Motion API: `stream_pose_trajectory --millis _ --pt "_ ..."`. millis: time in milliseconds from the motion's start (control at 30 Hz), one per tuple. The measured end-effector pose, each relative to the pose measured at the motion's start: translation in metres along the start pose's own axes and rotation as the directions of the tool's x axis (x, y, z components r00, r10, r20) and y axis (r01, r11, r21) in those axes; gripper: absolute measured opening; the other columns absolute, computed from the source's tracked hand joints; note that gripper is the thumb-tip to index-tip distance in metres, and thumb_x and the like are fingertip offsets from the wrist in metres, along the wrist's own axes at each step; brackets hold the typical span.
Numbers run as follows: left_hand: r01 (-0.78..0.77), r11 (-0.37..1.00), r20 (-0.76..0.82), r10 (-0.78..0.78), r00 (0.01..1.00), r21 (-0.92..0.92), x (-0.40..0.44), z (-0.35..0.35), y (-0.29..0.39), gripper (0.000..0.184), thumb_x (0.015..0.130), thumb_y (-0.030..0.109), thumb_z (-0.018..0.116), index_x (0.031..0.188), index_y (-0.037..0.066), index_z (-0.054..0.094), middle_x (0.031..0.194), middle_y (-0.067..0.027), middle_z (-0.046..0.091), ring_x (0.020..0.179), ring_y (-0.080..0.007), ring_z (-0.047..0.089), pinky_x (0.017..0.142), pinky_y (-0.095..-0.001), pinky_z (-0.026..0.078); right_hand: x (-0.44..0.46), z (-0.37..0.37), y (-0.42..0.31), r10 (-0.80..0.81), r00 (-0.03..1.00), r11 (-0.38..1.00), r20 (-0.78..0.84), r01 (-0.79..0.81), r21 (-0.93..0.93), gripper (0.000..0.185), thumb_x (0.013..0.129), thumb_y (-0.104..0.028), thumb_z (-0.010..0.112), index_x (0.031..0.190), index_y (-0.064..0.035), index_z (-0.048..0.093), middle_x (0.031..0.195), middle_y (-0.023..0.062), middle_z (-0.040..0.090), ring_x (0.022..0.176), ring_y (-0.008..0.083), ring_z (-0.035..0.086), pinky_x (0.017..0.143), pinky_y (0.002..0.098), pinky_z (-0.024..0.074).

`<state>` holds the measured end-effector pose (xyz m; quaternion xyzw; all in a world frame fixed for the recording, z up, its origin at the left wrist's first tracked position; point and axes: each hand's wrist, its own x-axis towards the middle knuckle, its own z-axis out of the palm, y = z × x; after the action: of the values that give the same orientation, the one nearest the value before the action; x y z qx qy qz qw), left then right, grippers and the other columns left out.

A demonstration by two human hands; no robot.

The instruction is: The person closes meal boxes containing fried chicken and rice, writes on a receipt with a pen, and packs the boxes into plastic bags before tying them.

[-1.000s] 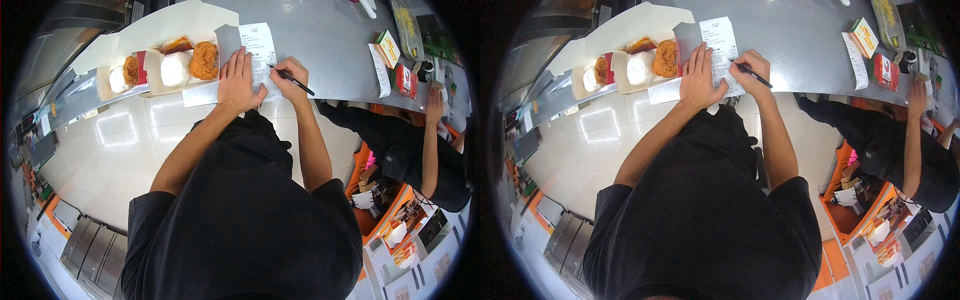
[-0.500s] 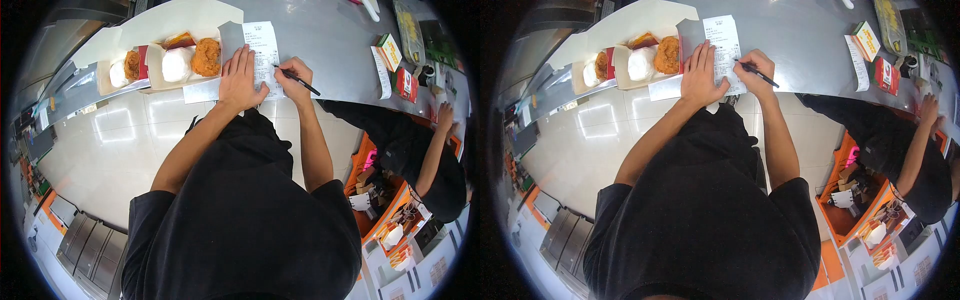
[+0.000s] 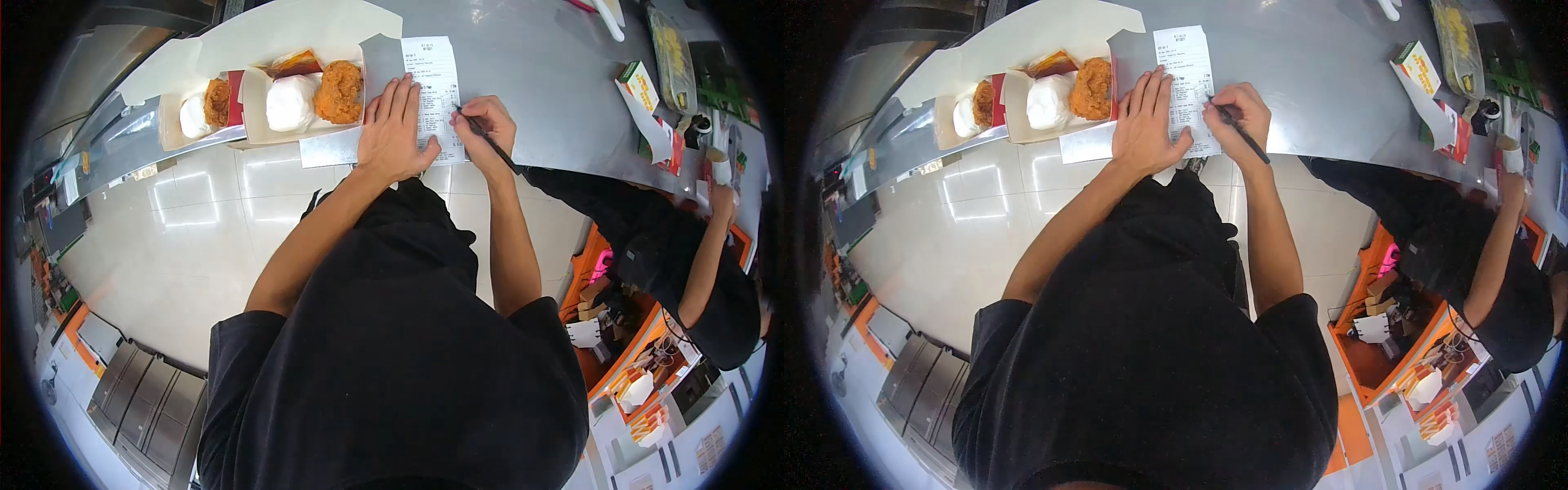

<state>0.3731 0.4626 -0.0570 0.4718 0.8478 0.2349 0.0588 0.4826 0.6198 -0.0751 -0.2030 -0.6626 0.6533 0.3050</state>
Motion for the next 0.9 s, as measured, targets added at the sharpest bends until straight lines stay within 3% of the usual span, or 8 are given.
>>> stream_pose_trajectory --millis 67,133,233,567,667,733,867,900 --pt "-0.01 1.0 0.002 0.01 1.0 0.001 -0.001 -0.001 0.001 0.089 0.08 0.041 0.067 0.15 -0.006 0.038 0.16 -0.0207 0.036 0.15 -0.0371 0.031 0.119 -0.0522 0.027 -0.005 -0.004 -0.007 0.016 0.999 0.999 0.04 -0.015 -0.028 0.014 0.077 0.006 0.076 0.085 0.0008 0.066 0.087 0.005 0.062 0.077 0.0122 0.068 0.069 0.0251 0.0557" --pt "-0.015 1.0 -0.008 0.015 1.0 0.014 0.0 -0.001 0.001 0.089 0.079 0.041 0.067 0.149 -0.006 0.039 0.159 -0.0202 0.037 0.149 -0.037 0.032 0.119 -0.0513 0.028 -0.008 -0.012 -0.01 0.004 0.983 0.951 0.182 0.053 -0.305 0.014 0.08 0.01 0.074 0.084 0.0017 0.064 0.086 0.0047 0.061 0.077 0.0098 0.064 0.067 0.0239 0.0526" --pt "-0.018 0.999 -0.014 0.018 1.0 0.03 0.0 -0.001 0.002 0.088 0.078 0.041 0.067 0.148 -0.006 0.041 0.157 -0.0198 0.039 0.148 -0.0368 0.033 0.118 -0.0507 0.028 -0.009 -0.014 -0.002 -0.022 0.994 0.943 0.103 0.055 -0.329 0.014 0.073 0.0 0.079 0.079 -0.0011 0.066 0.077 0.0054 0.062 0.066 0.0112 0.065 0.06 0.0255 0.0524" --pt "-0.007 0.998 0.011 0.007 1.0 0.057 0.0 0.0 0.001 0.089 0.079 0.043 0.066 0.149 -0.005 0.04 0.159 -0.0197 0.037 0.149 -0.0365 0.032 0.118 -0.0516 0.028 -0.007 -0.013 -0.003 -0.033 0.99 0.931 0.134 0.079 -0.357 0.013 0.074 0.0 0.079 0.079 -0.0013 0.067 0.078 0.0055 0.063 0.065 0.0115 0.064 0.059 0.0257 0.0505" --pt "-0.008 0.998 0.011 0.007 1.0 0.062 0.0 0.0 0.002 0.088 0.079 0.043 0.066 0.149 -0.005 0.04 0.159 -0.0194 0.037 0.149 -0.0364 0.032 0.118 -0.0517 0.029 -0.009 -0.014 0.001 -0.001 0.995 0.943 0.104 0.035 -0.33 0.013 0.074 0.001 0.079 0.08 -0.0011 0.068 0.078 0.0051 0.062 0.065 0.011 0.064 0.059 0.0252 0.0501" --pt "-0.011 0.998 0.003 0.011 1.0 0.058 0.0 0.0 0.002 0.088 0.079 0.043 0.066 0.149 -0.005 0.04 0.159 -0.0193 0.038 0.148 -0.0365 0.033 0.118 -0.0517 0.029 -0.011 -0.014 0.009 0.074 0.996 0.983 -0.057 -0.082 -0.163 0.014 0.074 0.001 0.079 0.08 -0.0006 0.067 0.078 0.0051 0.062 0.065 0.0108 0.064 0.059 0.0246 0.0501" --pt "-0.016 0.999 -0.015 0.017 1.0 0.043 0.0 0.0 0.002 0.088 0.079 0.042 0.067 0.148 -0.006 0.041 0.158 -0.0195 0.039 0.148 -0.0365 0.033 0.117 -0.0515 0.029 -0.012 -0.016 0.001 0.083 0.996 0.986 0.04 -0.077 -0.15 0.014 0.073 0.001 0.079 0.08 0.0001 0.067 0.078 0.0054 0.062 0.065 0.0107 0.064 0.059 0.0242 0.0502" --pt "-0.018 0.999 -0.013 0.018 1.0 0.041 0.0 0.0 0.002 0.088 0.079 0.042 0.067 0.148 -0.006 0.041 0.158 -0.0195 0.039 0.148 -0.0365 0.033 0.117 -0.0515 0.029 -0.01 -0.017 -0.002 0.039 0.994 0.972 0.101 -0.015 -0.233 0.014 0.073 0.002 0.08 0.079 0.0002 0.067 0.078 0.0052 0.061 0.065 0.0106 0.064 0.059 0.0242 0.0503"
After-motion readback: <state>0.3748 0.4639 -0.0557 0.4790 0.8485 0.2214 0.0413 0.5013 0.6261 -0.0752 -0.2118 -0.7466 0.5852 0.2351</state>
